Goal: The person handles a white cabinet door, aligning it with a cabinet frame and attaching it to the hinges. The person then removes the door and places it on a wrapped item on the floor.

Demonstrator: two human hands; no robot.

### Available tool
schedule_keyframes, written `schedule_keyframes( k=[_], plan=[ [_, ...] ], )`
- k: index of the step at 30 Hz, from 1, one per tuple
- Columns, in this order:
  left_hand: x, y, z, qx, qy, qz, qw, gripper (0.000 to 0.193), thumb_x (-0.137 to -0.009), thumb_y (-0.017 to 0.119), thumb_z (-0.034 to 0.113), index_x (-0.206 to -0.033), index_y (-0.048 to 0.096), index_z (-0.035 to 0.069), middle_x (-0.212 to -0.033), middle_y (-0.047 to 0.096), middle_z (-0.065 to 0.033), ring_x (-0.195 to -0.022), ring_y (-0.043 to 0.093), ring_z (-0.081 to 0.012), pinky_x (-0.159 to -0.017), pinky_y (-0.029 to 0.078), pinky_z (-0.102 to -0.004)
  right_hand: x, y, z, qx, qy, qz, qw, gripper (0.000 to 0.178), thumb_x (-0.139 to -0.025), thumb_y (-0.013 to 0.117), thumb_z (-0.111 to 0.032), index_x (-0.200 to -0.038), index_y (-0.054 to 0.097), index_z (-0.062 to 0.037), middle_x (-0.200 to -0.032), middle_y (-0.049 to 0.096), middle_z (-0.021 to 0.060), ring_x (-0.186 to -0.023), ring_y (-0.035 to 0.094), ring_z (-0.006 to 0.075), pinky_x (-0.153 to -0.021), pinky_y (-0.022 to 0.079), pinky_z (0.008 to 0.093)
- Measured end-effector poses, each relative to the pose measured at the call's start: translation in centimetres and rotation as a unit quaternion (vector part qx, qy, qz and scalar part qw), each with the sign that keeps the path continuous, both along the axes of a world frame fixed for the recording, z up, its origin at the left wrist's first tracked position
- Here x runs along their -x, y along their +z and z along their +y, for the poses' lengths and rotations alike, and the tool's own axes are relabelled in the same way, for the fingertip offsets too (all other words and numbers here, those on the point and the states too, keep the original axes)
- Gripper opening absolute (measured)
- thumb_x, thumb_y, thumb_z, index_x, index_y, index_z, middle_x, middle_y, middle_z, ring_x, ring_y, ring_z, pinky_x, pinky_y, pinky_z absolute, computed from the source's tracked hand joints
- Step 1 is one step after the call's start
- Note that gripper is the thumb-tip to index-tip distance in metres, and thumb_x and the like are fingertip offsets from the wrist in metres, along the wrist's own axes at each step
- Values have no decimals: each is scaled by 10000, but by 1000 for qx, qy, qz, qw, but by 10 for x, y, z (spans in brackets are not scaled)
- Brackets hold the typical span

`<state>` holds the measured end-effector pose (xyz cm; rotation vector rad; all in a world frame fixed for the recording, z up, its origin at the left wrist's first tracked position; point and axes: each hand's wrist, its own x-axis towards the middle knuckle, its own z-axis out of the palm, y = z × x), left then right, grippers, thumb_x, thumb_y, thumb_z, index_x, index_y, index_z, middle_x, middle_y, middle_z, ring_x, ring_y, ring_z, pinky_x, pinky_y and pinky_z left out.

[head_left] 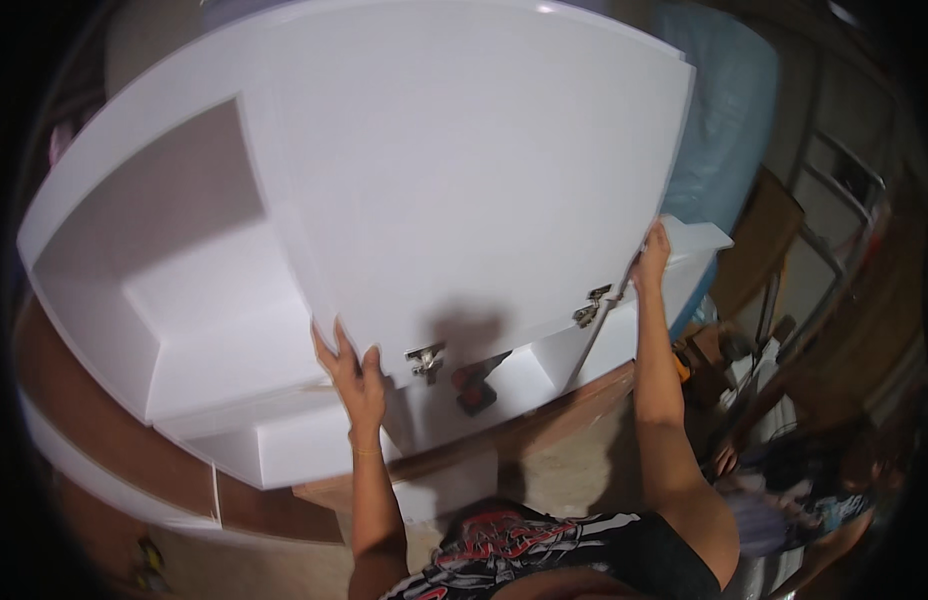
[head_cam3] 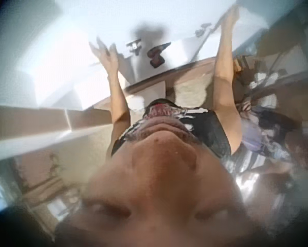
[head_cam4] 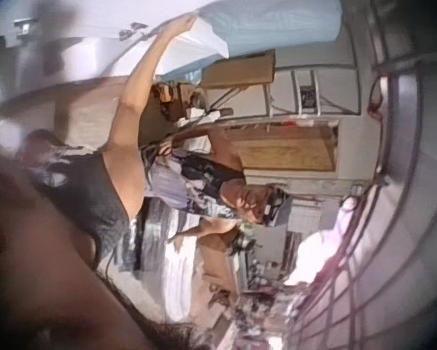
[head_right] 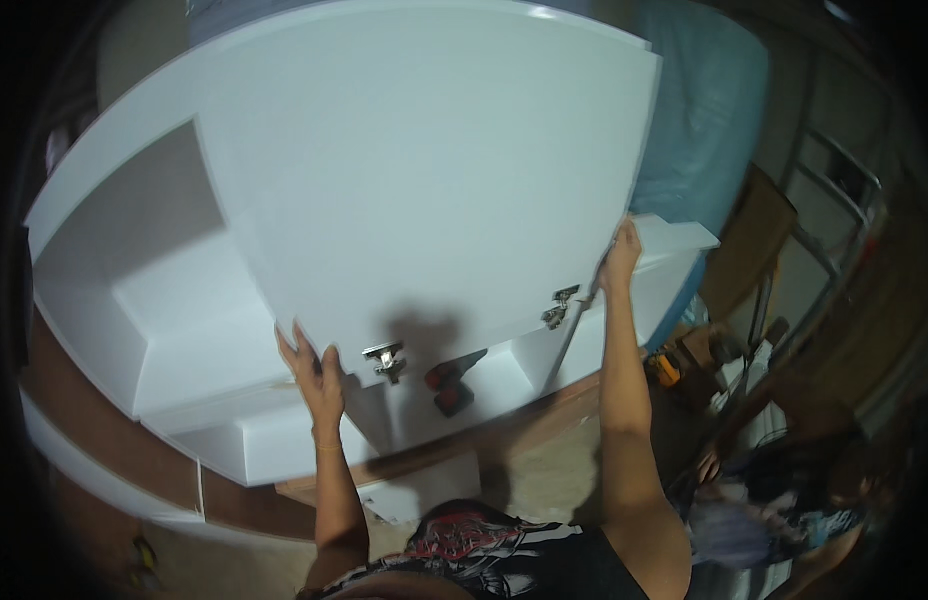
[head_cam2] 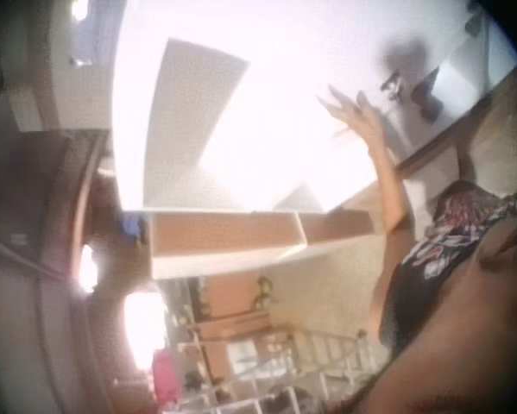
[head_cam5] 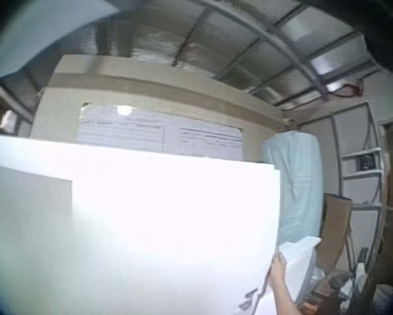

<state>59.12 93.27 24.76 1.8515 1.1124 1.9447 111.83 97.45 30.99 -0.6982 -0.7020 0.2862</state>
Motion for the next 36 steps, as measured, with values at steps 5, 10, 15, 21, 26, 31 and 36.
schedule_keyframes(
  k=[5, 10, 15, 21, 26, 31, 36],
  plan=[
    [4, 1, -5, 21, 33, 24, 999, 638, -1004, 578, 205, -1538, 300, -8, -1637, 61, -216, -1505, 168, -337, -1184, 229, -424, 10, 37, 8, 6, 54, -7, 999, 471, -1053, 517, -352, -1327, 555, 29, -1202, 642, 82, -1106, 571, 142, -987, 447, 287],
    [-5, -7, 0, 25, 43, 21, 999, 673, -1013, 579, 308, -1554, 288, 31, -1645, 75, -197, -1487, 223, -312, -1156, 281, -407, -3, 68, 0, 14, 36, -36, 999, 441, -1040, 542, -373, -1299, 576, -17, -1160, 639, 50, -1068, 567, 123, -948, 457, 271],
    [-6, -8, -1, 38, 57, 12, 998, 685, -1016, 581, 335, -1565, 275, 61, -1645, 107, -194, -1445, 308, -291, -1112, 344, -400, -15, 65, -1, -26, 167, 3, 986, 319, -1020, 585, -368, -1140, 627, -74, -1036, 635, 2, -981, 574, 95, -881, 476, 252],
    [0, -14, 2, -10, 96, 67, 993, 627, -1029, 559, 267, -1551, 291, 45, -1632, 173, -208, -1495, 227, -320, -1188, 239, -443, -22, 53, 14, -27, 131, -46, 990, 330, -1006, 605, -405, -1060, 632, -81, -923, 592, -37, -873, 517, 47, -802, 451, 227],
    [-6, -10, -1, -1, 118, 89, 989, 681, -1031, 539, 357, -1552, 265, 15, -1626, 184, -203, -1501, 212, -323, -1203, 216, -444, -7, 24, 0, 14, 12, -77, 997, 390, -1003, 612, -410, -1073, 668, -30, -873, 526, -58, -820, 448, 49, -762, 388, 206],
    [-22, -7, -4, -49, 210, 101, 971, 600, -1020, 577, 295, -1511, 370, 19, -1580, 224, -248, -1447, 294, -362, -1129, 336, -454, 3, -11, -9, 29, -20, -59, 998, 405, -1001, 625, -380, -1077, 686, 13, -849, 532, -53, -807, 433, 48, -746, 384, 207],
    [-41, -6, -11, -58, 284, 67, 955, 548, -1003, 613, 283, -1449, 461, 3, -1482, 340, -214, -1316, 423, -326, -1004, 454, -426, 7, -25, -2, 28, -59, -48, 997, 434, -990, 640, -389, -1055, 695, 37, -854, 562, -25, -792, 444, 62, -739, 401, 225]
  ],
)
